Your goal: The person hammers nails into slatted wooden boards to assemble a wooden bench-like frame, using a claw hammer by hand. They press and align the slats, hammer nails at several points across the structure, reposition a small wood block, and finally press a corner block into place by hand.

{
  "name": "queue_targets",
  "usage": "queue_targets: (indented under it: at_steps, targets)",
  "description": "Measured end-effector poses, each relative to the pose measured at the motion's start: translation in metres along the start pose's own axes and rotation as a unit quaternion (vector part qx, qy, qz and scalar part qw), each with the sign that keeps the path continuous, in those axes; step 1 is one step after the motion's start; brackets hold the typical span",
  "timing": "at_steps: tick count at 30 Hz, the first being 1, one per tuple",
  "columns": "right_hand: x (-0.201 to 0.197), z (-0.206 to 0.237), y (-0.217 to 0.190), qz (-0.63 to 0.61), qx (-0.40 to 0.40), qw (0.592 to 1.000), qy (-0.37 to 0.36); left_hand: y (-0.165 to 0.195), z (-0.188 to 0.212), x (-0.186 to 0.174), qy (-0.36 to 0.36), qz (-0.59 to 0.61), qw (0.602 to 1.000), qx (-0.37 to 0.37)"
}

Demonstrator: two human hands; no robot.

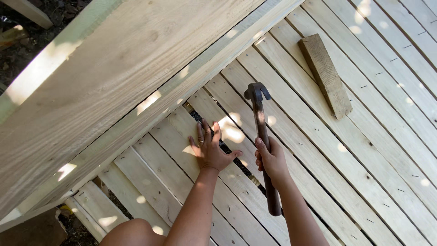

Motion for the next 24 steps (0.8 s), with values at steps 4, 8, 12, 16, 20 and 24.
queue_targets:
  at_steps: [4,8,12,16,20,24]
  targets:
    - [0.03,0.002,0.003,-0.085,0.019,0.994,-0.068,-0.007,-0.003,0.003,0.033,0.018,0.999,0.005]
    - [0.05,-0.009,0.007,-0.091,-0.014,0.99,-0.108,-0.017,-0.007,0.012,0.1,0.089,0.991,0.007]
    - [0.054,-0.018,0.008,-0.002,-0.046,0.995,-0.086,-0.024,-0.011,0.018,0.175,0.096,0.98,0.006]
    - [0.051,-0.024,0.001,0.077,-0.054,0.993,-0.074,-0.025,-0.015,0.018,0.184,0.108,0.977,-0.011]
    - [0.047,-0.029,-0.005,0.222,-0.118,0.967,-0.026,-0.021,-0.014,0.009,0.173,0.108,0.979,-0.017]
    - [0.05,-0.034,-0.002,0.232,-0.193,0.953,0.013,-0.019,-0.014,0.002,0.168,0.114,0.979,-0.026]
Point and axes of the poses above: each hand's wrist, its own z-axis away from the middle knuckle, its own x-axis out of the palm, y = z × x, the point moved 7 cm from there along -z, towards the middle knuckle, and after that the axes turned 3 degrees about y, right-handed, at the moved point
